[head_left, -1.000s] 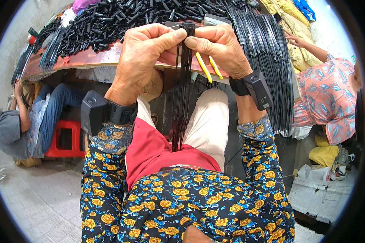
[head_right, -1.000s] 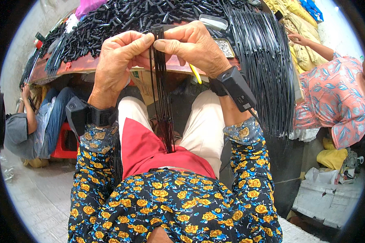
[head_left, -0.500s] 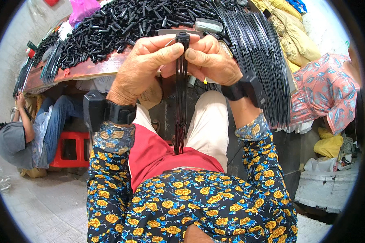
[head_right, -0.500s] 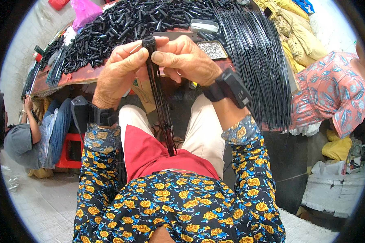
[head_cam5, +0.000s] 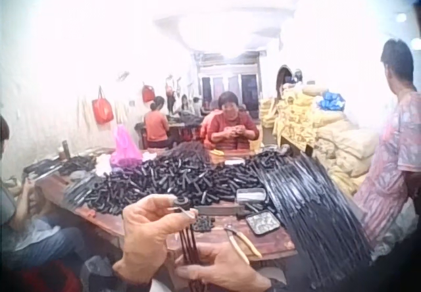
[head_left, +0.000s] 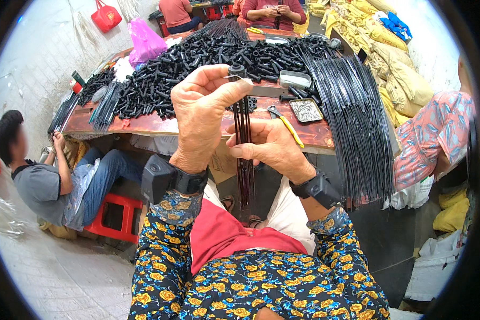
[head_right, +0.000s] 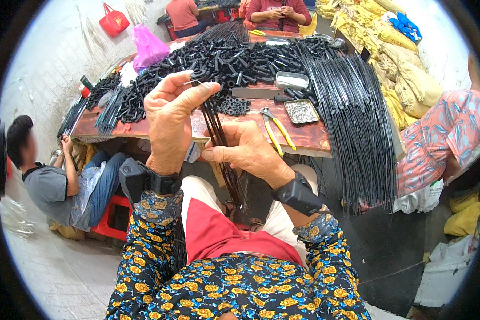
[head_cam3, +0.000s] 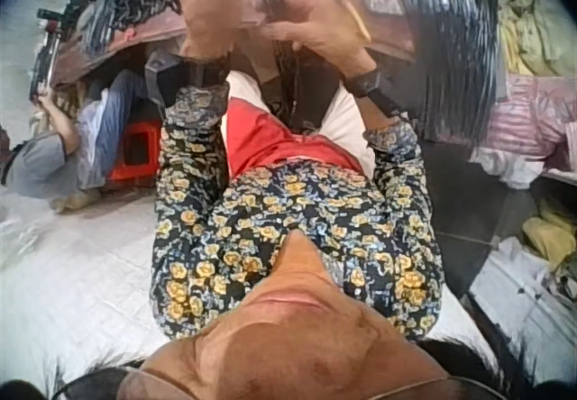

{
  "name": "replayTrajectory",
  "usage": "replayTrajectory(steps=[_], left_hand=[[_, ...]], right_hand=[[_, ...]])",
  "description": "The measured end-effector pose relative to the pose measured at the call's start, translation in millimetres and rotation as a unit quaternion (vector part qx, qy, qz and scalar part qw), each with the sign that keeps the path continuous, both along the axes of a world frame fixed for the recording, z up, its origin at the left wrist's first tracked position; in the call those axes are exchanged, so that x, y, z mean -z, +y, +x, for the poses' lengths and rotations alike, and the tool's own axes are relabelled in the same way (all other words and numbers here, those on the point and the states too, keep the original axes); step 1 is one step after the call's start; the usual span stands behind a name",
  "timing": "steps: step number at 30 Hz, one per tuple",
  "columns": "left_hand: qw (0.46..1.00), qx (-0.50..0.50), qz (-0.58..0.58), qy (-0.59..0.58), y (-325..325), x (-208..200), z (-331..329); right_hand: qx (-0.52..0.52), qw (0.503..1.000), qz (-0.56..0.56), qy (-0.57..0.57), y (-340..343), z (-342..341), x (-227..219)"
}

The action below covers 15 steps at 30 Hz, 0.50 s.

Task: Assembling and trimming black umbrella frame rods using pliers.

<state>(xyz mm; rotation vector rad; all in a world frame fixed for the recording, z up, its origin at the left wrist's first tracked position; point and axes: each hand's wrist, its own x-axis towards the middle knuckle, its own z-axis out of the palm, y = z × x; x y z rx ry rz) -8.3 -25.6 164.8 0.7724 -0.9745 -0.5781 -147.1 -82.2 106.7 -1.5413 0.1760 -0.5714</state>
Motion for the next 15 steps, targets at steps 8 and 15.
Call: replayTrajectory(steps=[8,15], left_hand=[[0.999,-0.020,0.023,-0.020,5.0,21.6,-0.4],[0.956,0.272,0.108,0.003,15.1,48.6,10.0]], right_hand=[[0.011,0.998,-0.035,0.046,-15.3,4.5,18.5],[-0.177,0.982,0.049,0.042,-23.5,-2.2,49.3]])
